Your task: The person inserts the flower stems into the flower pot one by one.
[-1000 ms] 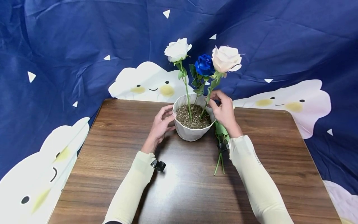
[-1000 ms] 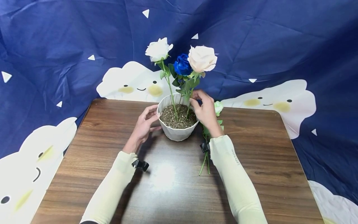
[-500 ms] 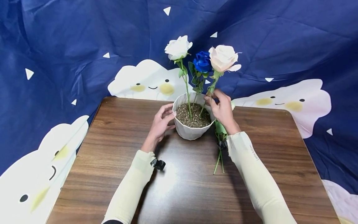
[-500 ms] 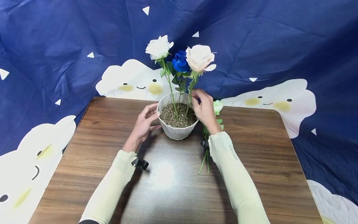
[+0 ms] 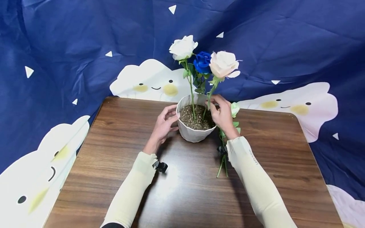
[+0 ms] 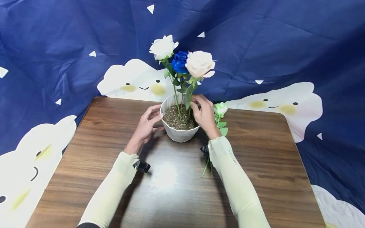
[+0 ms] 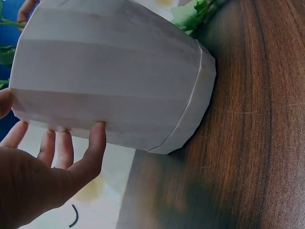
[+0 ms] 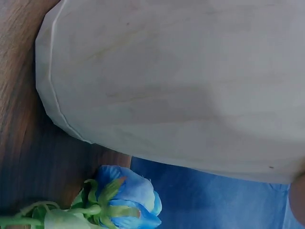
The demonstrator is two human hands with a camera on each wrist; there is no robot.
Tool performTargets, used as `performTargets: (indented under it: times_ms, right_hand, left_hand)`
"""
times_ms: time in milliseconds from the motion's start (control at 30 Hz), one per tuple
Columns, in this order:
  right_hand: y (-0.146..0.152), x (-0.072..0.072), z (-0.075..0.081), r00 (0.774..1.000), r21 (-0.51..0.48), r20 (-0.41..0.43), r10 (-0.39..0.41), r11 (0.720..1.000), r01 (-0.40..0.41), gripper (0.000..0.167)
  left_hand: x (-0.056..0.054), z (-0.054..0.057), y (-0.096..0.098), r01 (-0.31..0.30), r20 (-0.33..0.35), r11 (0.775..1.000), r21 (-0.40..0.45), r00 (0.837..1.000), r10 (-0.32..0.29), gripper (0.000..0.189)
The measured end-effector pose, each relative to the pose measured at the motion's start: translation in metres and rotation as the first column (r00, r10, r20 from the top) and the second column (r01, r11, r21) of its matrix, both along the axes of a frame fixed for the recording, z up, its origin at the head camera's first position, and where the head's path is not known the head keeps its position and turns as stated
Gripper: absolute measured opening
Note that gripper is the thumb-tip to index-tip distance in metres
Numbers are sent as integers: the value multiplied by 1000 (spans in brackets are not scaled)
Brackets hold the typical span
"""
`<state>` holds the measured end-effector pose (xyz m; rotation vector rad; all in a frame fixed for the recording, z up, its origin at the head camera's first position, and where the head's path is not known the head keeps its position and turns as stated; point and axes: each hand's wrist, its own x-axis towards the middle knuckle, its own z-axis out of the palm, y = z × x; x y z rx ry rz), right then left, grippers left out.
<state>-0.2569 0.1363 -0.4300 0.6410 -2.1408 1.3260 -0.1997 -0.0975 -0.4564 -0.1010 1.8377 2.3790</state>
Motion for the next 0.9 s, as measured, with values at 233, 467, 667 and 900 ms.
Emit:
performTargets:
  times_ms: [233,467,667,900]
  right_hand:
    - [-1,0,0,1000,47,-13,29,999,-28,3]
    - [-1,2,1,1000,67,-17,10,998,-8,4]
    - [3,6,1,998,47,57,39,998,-42,3]
    - [7,14,13,995,14,100,-5,1000,4,13]
  left_hand:
    - [1,1,-3,-4,-1,1000,-15,1000,4,46]
    - [3,1,-3,-10,-5,1000,-15,1000,10,46]
    - [6,-2,-1,-11,20,1000,-2,1000,11,44]
    - [1,1,3,-10,1,1000,6,1000,10,44]
